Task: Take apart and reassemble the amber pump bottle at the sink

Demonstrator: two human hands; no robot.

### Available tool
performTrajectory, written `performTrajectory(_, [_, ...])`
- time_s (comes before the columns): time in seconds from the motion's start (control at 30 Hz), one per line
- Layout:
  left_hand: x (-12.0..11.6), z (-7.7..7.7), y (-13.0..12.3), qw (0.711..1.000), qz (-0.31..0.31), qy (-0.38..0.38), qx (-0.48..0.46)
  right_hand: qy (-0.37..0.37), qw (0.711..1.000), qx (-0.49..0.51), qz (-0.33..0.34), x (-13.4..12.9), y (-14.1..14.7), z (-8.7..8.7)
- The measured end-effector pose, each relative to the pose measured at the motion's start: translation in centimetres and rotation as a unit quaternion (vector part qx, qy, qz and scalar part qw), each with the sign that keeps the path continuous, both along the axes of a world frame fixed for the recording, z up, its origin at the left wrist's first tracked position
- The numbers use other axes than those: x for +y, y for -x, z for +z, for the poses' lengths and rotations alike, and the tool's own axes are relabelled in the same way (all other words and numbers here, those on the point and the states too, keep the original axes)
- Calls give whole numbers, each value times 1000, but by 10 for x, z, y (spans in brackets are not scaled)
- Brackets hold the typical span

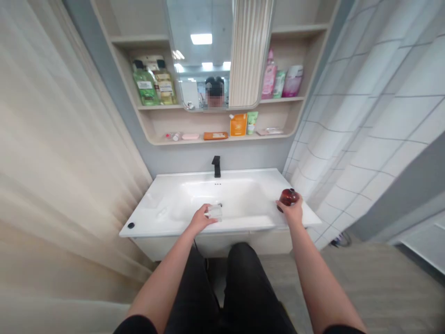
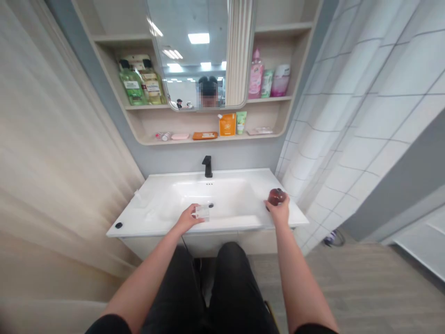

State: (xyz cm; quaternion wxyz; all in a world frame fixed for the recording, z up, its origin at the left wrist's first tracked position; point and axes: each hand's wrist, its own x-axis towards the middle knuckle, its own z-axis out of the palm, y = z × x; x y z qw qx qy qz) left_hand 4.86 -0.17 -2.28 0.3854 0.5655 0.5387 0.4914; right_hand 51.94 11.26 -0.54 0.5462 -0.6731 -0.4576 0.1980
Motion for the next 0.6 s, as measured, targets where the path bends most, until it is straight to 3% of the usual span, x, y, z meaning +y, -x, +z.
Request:
performTrajectory(0.13, [3,-2,1,1000,5,3,-11,14,1000,-20,-10,4,5,1])
performTrajectory(0.23, [4,-2,2,999,-6,9,-43,-37,997,-29,56,0,27,4])
performTrajectory(0.4, [4,1,6,991,-7,10,-131,-64,970,63,227,-18,106,5])
performTrajectory(0.6, [1,7,8,980,24,-4,-200,-27,912,202,357,-28,205,2])
